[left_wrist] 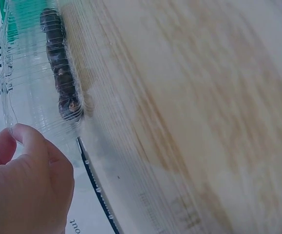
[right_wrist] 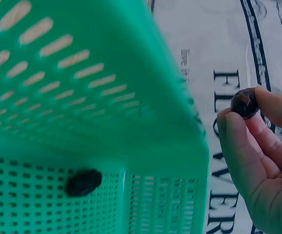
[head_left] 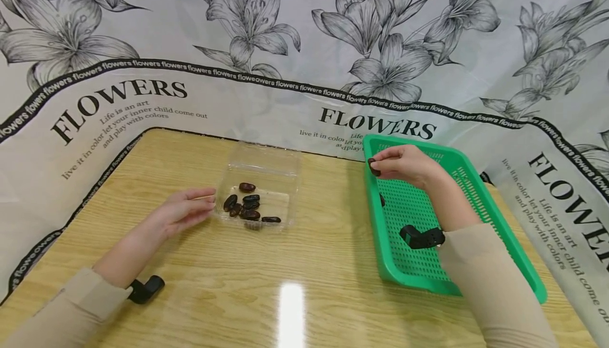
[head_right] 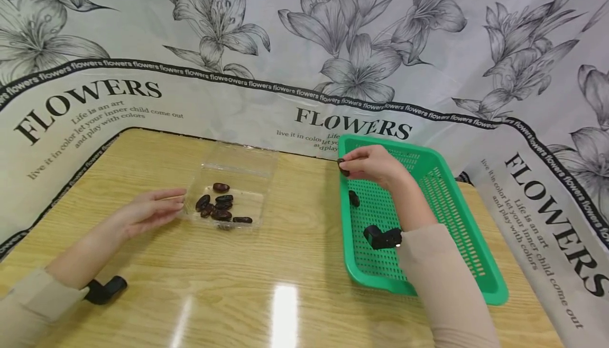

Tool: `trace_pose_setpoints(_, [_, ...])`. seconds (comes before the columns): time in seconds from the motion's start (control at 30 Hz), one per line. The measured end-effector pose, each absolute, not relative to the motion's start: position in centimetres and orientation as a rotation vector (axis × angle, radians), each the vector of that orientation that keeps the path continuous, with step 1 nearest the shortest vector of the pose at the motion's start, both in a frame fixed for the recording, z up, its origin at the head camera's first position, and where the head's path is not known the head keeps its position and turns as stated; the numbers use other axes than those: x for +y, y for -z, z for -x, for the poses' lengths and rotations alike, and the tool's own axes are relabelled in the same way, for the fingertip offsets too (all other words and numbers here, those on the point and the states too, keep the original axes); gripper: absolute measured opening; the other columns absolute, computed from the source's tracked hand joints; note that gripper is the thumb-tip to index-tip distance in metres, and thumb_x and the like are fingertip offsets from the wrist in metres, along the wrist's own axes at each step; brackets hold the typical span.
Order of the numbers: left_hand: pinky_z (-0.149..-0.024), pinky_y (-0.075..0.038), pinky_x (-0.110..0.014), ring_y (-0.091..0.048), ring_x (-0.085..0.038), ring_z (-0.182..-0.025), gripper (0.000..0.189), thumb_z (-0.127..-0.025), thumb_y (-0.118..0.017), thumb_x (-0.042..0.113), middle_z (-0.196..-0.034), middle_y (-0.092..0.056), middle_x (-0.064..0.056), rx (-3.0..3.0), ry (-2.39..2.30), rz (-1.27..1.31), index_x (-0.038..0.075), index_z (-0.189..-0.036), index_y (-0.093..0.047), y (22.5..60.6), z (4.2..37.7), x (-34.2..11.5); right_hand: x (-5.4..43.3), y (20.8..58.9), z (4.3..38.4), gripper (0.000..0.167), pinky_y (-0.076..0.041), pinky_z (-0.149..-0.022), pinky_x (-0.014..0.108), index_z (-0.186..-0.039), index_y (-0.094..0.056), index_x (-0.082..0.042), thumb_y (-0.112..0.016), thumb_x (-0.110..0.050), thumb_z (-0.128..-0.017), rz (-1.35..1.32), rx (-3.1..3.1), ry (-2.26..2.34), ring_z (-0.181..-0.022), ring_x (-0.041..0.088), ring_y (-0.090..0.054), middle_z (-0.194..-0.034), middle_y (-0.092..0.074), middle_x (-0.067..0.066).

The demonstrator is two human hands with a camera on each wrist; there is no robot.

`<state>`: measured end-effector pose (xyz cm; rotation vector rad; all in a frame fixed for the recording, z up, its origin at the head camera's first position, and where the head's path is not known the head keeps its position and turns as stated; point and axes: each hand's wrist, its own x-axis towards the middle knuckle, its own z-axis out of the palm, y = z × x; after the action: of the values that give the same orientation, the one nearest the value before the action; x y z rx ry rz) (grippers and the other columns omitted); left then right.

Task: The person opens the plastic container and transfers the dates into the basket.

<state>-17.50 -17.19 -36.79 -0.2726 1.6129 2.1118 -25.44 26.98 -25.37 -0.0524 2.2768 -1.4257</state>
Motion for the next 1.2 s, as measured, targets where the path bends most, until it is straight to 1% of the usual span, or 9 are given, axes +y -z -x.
trace_pose_setpoints(0.1, [-0.086, -0.049, -0.022, -0.060, -0.009, -0.090, 0.067, -0.088, -0.059, -0.002, -0.128, -0.045, -0.013, 1.616, -2.114, 0.264, -0.005, -0.144, -0.022, 36.8, 17.5, -17.2, 28.1, 25.6, 25.4, 0.040, -0.051, -0.085, 0.029, -0.124, -0.042, 0.014, -0.056, -0.006, -0.093, 0.007, 2.296, 1.410, -0.082, 0.006, -0.063, -0.096, -0.058, -0.001])
trace_pose_setpoints(0.2, [-0.084, -0.050, -0.021, -0.060, -0.009, -0.090, 0.067, -0.088, -0.059, -0.002, -0.121, -0.050, -0.009, 1.612, -2.120, 0.259, -0.006, -0.144, -0.022, 36.8, 17.5, -17.2, 29.1, 26.1, 25.5, 0.039, -0.051, -0.085, 0.028, -0.125, -0.042, 0.013, -0.055, -0.006, -0.093, -0.040, 2.296, 1.401, -0.081, 0.005, -0.063, -0.095, -0.058, -0.002])
trace_pose_setpoints(0.33, [-0.081, -0.051, -0.021, -0.060, -0.009, -0.089, 0.067, -0.088, -0.059, -0.003, -0.109, -0.057, -0.002, 1.590, -2.135, 0.256, -0.007, -0.143, -0.021, 36.8, 17.5, -17.2, 30.2, 27.0, 25.7, 0.030, -0.052, -0.083, 0.029, -0.118, -0.049, 0.009, -0.056, -0.005, -0.092, -0.106, 2.284, 1.412, -0.079, 0.006, -0.064, -0.088, -0.061, -0.004])
trace_pose_setpoints(0.43, [-0.079, -0.051, -0.020, -0.061, -0.009, -0.087, 0.067, -0.088, -0.058, -0.004, -0.107, -0.056, -0.002, 1.584, -2.141, 0.259, -0.007, -0.144, -0.021, 36.9, 17.5, -17.1, 30.7, 27.7, 26.1, 0.026, -0.052, -0.083, 0.030, -0.113, -0.052, 0.007, -0.059, -0.006, -0.091, -0.128, 2.285, 1.400, -0.078, 0.007, -0.064, -0.086, -0.062, -0.004])
trace_pose_setpoints(0.53, [-0.079, -0.051, -0.020, -0.061, -0.008, -0.086, 0.067, -0.088, -0.058, -0.004, -0.109, -0.054, -0.003, 1.587, -2.142, 0.263, -0.007, -0.144, -0.020, 37.0, 17.6, -17.2, 31.2, 28.5, 26.5, 0.032, -0.052, -0.084, 0.031, -0.116, -0.051, 0.008, -0.060, -0.008, -0.091, -0.152, 2.302, 1.355, -0.078, 0.008, -0.064, -0.087, -0.061, -0.003])
trace_pose_setpoints(0.67, [-0.081, -0.051, -0.020, -0.060, -0.009, -0.088, 0.067, -0.088, -0.058, -0.004, -0.112, -0.053, -0.004, 1.586, -2.136, 0.264, -0.007, -0.144, -0.021, 37.0, 17.6, -17.1, 31.8, 29.7, 26.8, 0.042, -0.052, -0.085, 0.033, -0.124, -0.046, 0.011, -0.060, -0.011, -0.091, -0.191, 2.333, 1.254, -0.077, 0.008, -0.063, -0.092, -0.058, 0.000])
trace_pose_setpoints(0.73, [-0.082, -0.051, -0.021, -0.060, -0.009, -0.089, 0.068, -0.088, -0.058, -0.003, -0.112, -0.053, -0.004, 1.588, -2.134, 0.263, -0.006, -0.144, -0.021, 37.0, 17.6, -17.1, 32.1, 30.2, 26.9, 0.043, -0.052, -0.085, 0.033, -0.125, -0.045, 0.011, -0.060, -0.011, -0.091, -0.196, 2.348, 1.209, -0.076, 0.008, -0.063, -0.095, -0.057, 0.002])
trace_pose_setpoints(1.03, [-0.080, -0.051, -0.020, -0.061, -0.008, -0.087, 0.066, -0.089, -0.056, -0.005, -0.105, -0.057, 0.000, 1.583, -2.139, 0.251, -0.008, -0.144, -0.020, 36.9, 17.5, -16.9, 32.3, 32.0, 26.7, 0.033, -0.055, -0.073, 0.030, -0.114, -0.052, 0.013, -0.061, -0.008, -0.090, -0.154, 2.418, 1.039, -0.071, 0.010, -0.060, -0.100, -0.056, 0.011])
trace_pose_setpoints(1.2, [-0.080, -0.051, -0.021, -0.061, -0.009, -0.087, 0.067, -0.089, -0.057, -0.004, -0.105, -0.057, -0.001, 1.576, -2.144, 0.253, -0.008, -0.144, -0.020, 36.9, 17.5, -17.1, 31.6, 32.7, 26.7, 0.022, -0.055, -0.070, 0.030, -0.103, -0.056, 0.011, -0.061, -0.005, -0.089, -0.158, 2.459, 0.938, -0.066, 0.011, -0.057, -0.094, -0.055, 0.012])
